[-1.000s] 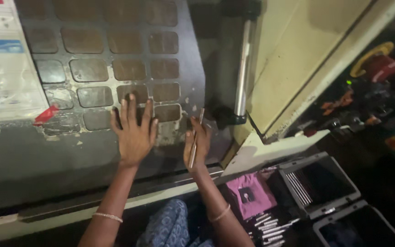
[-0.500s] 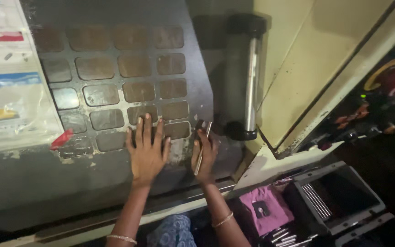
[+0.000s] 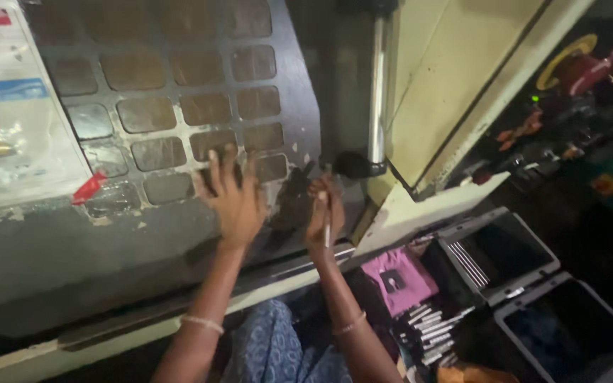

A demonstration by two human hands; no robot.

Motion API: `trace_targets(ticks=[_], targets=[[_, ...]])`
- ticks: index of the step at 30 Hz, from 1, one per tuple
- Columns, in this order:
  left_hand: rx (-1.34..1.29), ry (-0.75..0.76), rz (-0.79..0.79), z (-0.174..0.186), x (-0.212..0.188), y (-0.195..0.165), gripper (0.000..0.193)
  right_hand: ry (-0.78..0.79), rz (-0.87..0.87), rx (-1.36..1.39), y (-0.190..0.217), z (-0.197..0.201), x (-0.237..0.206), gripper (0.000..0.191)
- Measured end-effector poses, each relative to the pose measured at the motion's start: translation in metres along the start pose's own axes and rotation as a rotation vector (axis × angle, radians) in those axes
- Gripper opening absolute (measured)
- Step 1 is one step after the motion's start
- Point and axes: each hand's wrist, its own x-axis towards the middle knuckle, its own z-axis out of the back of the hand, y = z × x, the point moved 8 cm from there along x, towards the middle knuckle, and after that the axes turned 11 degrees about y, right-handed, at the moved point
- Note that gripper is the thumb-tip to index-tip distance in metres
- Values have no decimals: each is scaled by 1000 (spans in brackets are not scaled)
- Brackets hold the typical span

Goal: The person repeatedly picks up metal rods from a bin, wipes them with a cloth, and places them back. They also open a machine door to insert a rod into a slot, then close the door and continue wiping more rods.

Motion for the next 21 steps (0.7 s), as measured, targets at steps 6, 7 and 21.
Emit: trace_targets(ticks=[6, 7, 21], targets=[[-830, 34, 3, -51, 52, -116, 48, -284, -147, 138, 47, 71, -52, 37], [-978, -2, 36, -60, 65, -134, 53, -305, -169, 191, 49, 79, -57, 35], [-1021, 418, 332, -142, 95, -187, 53, -297, -518, 269, 25, 133, -84, 53]])
